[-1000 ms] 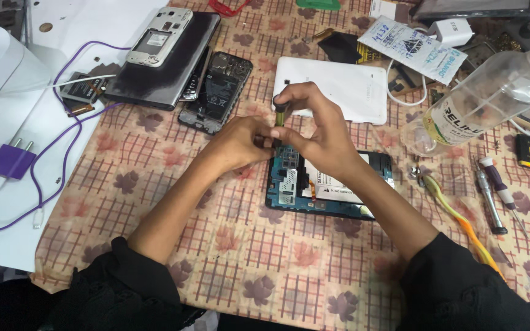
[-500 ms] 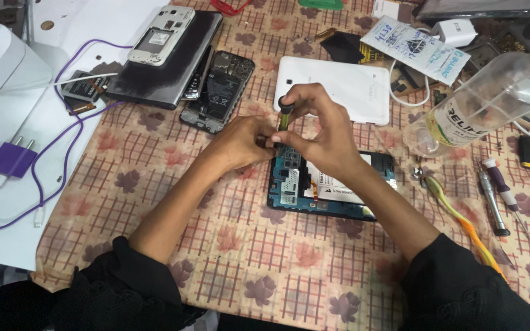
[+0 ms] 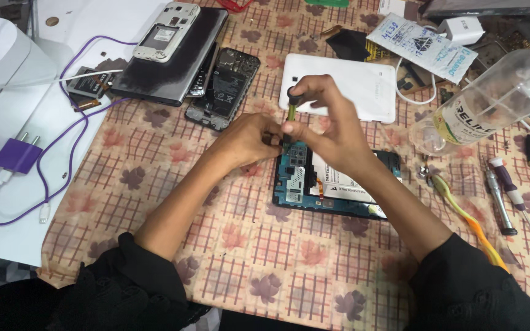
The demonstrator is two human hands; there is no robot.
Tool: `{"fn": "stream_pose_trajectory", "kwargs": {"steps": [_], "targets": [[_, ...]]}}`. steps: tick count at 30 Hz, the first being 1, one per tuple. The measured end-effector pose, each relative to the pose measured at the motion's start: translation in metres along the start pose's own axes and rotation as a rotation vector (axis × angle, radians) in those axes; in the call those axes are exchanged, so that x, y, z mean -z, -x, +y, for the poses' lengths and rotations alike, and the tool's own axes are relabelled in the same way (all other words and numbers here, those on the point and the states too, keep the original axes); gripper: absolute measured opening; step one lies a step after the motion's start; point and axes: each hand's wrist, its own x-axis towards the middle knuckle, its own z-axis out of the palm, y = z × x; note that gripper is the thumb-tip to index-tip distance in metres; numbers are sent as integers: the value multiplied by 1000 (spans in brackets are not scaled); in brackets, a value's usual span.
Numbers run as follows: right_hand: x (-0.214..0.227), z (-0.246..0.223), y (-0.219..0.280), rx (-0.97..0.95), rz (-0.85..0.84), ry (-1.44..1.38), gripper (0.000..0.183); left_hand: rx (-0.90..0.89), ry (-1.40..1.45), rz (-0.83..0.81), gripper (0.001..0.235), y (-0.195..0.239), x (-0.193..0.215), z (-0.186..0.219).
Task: The person uses a screwdriver to remove screws from the internal frame of a disassembled mobile phone. They work on the exposed motherboard and battery area, unscrewing multiple fasteners and setting them aside on the table.
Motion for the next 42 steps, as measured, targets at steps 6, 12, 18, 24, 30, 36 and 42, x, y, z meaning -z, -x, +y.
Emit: {"fn": "stream_pose_trajectory", "kwargs": {"steps": [6, 12, 18, 24, 30, 36, 42], "targets": [[7, -3, -1, -131, 35, -30, 42, -15, 8, -4, 31, 0, 0, 1], [5, -11, 6, -115, -13, -188, 42, -42, -11, 30, 34, 0, 1, 4], [5, 2, 14, -44, 113, 115, 68, -86, -2, 24, 33, 0, 2, 6], [3, 7, 23, -126, 44, -231, 56, 8, -18, -19, 36, 0, 3, 6], [-5, -1, 19, 72, 51, 147, 72, -73, -22, 10, 26, 2, 4, 7], [-7, -6, 18, -41, -5, -5, 58, -70, -14, 0, 26, -1, 4, 5], [-8, -9, 19, 17, -78, -28, 60, 21, 29, -14, 25, 6, 11, 19]]}}
